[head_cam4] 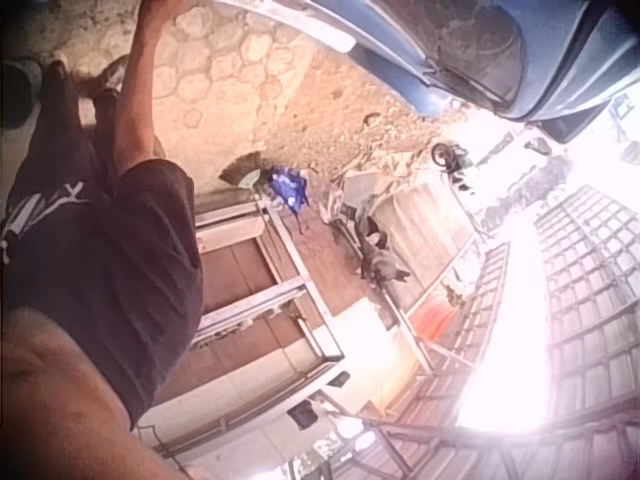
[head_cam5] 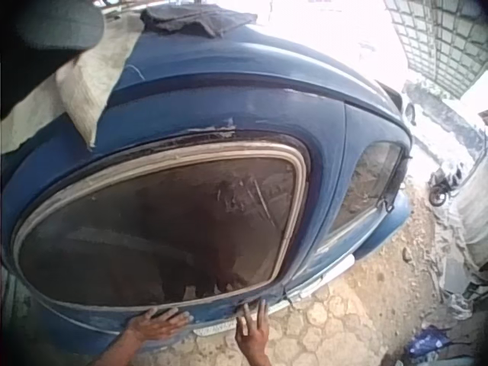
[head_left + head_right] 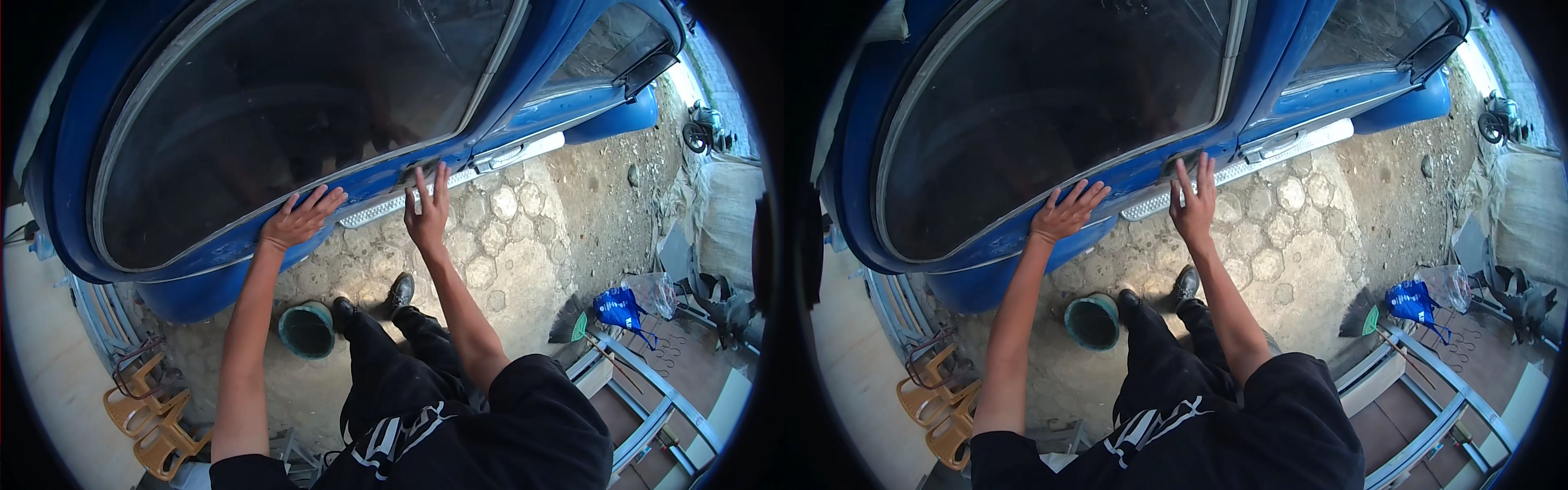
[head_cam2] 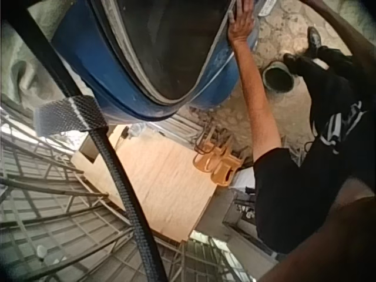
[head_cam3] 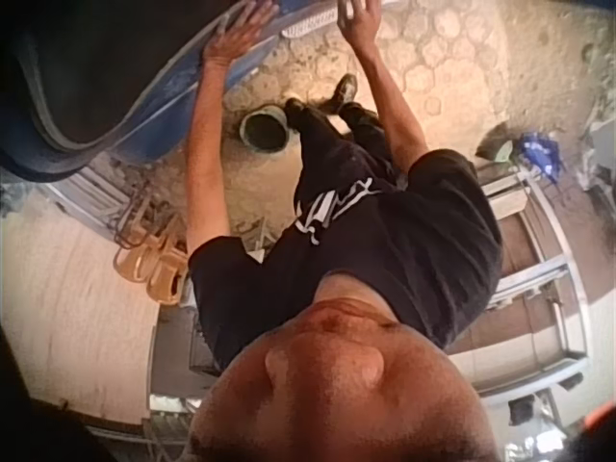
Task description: The person wipes down the car exterior with a cloth, then dips a piece of sandpaper into a bucket of water and sands the car body.
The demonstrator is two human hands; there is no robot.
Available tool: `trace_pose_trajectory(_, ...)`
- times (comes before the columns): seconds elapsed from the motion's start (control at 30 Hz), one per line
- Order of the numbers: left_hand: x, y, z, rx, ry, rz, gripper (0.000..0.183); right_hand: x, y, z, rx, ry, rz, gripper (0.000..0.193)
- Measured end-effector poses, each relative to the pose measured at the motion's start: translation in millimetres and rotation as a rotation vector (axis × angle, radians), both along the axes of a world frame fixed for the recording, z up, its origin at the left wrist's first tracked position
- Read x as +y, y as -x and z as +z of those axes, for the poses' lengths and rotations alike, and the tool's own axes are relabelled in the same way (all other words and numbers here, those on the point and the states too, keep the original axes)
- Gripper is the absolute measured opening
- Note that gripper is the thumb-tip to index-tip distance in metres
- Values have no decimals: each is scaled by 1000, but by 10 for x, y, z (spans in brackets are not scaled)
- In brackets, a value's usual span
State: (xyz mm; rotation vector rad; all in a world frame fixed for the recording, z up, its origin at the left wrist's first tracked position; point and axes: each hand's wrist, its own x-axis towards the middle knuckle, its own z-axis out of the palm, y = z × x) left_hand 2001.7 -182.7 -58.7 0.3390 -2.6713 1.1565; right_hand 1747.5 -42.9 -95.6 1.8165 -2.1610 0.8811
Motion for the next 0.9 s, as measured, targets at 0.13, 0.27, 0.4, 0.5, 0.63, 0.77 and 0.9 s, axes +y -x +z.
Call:
trace_pose_trajectory(0.13, -4, 10, -4, 8, -2, -7, 60, -114, -424, 196, -1289, 314, -600, 62)
trace_pose_trajectory(0.27, 10, -38, -3, -1, -6, 5, 57, -500, -447, 566, -2081, 288, -715, 78)
trace_pose_trajectory(0.4, 8, 25, 3, 23, 5, -2, 56, -908, -260, 220, -2089, 305, -839, 87)
trace_pose_trajectory(0.5, 3, -15, 16, 10, -24, -2, 58, -945, -182, 124, -2125, 428, -825, 81)
trace_pose_trajectory(0.63, -3, 77, 29, 31, -18, -10, 56, -824, 34, -228, -2068, 527, -650, 78)
trace_pose_trajectory(0.77, -8, -35, -21, 16, -9, -4, 57, -860, -417, 39, -1764, 255, -770, 79)
trace_pose_trajectory(0.9, 2, -8, 0, 23, -24, -8, 57, -918, -394, 144, -1656, 374, -870, 81)
